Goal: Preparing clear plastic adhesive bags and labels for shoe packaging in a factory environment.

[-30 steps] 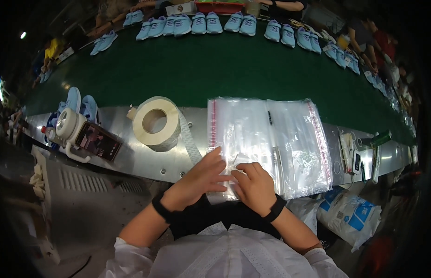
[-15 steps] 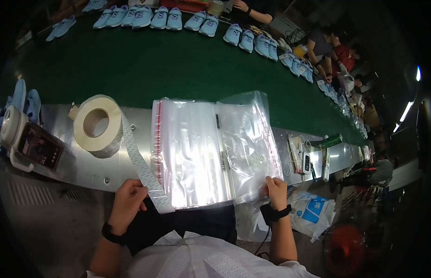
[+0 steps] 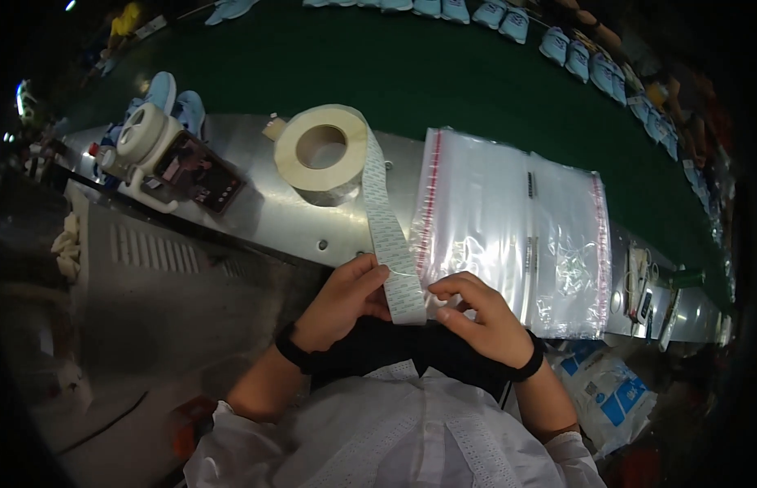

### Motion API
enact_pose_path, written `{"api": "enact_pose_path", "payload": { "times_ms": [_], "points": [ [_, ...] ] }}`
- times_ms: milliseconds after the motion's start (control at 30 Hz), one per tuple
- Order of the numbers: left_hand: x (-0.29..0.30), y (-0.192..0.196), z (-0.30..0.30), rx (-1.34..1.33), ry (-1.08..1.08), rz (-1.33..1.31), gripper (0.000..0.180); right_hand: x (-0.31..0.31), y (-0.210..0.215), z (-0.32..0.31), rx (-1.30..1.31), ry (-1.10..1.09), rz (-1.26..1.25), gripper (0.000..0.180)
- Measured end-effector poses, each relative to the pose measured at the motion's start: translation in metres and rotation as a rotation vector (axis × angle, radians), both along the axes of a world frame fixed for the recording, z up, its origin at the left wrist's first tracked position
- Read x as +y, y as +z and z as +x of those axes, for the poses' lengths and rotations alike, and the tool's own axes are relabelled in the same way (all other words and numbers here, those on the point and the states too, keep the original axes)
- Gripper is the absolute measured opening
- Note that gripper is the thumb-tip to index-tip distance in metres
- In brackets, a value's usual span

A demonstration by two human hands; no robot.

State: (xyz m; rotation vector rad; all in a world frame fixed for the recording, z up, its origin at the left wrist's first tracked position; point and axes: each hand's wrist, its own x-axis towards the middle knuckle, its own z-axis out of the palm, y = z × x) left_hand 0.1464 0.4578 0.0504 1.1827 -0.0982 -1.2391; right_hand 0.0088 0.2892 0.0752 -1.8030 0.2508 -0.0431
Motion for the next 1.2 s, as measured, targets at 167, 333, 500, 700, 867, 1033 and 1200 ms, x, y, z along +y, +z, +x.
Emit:
{"api": "enact_pose_path", "payload": {
  "times_ms": [167, 333, 500, 700, 867, 1033, 1200],
  "points": [
    [0.004, -0.006, -0.009, -0.644, 0.170, 0.122, 0.031, 0.017, -0.022, 0.012, 0.231, -0.001, 0.184, 0.009],
    [0.011, 0.019, -0.031, -1.603, 0.032, 0.211, 0.036, 0.020, -0.020, 0.014, 0.268, 0.022, 0.172, 0.009],
    [-0.004, 0.007, -0.032, -1.287, 0.064, 0.059, 0.020, 0.021, -0.027, 0.025, 0.013, -0.067, 0.223, 0.007],
    [-0.001, 0.010, -0.015, -1.257, 0.097, 0.085, 0.010, 0.026, -0.023, 0.027, 0.069, -0.105, 0.111, 0.007],
    [-0.004, 0.023, -0.002, -1.200, 0.171, 0.069, 0.010, 0.010, -0.017, 0.009, 0.130, -0.010, -0.167, 0.014],
    [-0.020, 0.016, -0.016, -1.244, -0.176, -0.033, 0.021, -0.011, -0.016, 0.029, 0.203, -0.184, -0.916, 0.035],
    [-0.026, -0.008, -0.026, -1.619, -0.500, 0.003, 0.047, -0.025, -0.050, 0.021, 0.292, -0.236, -1.040, 0.033]
  ]
}}
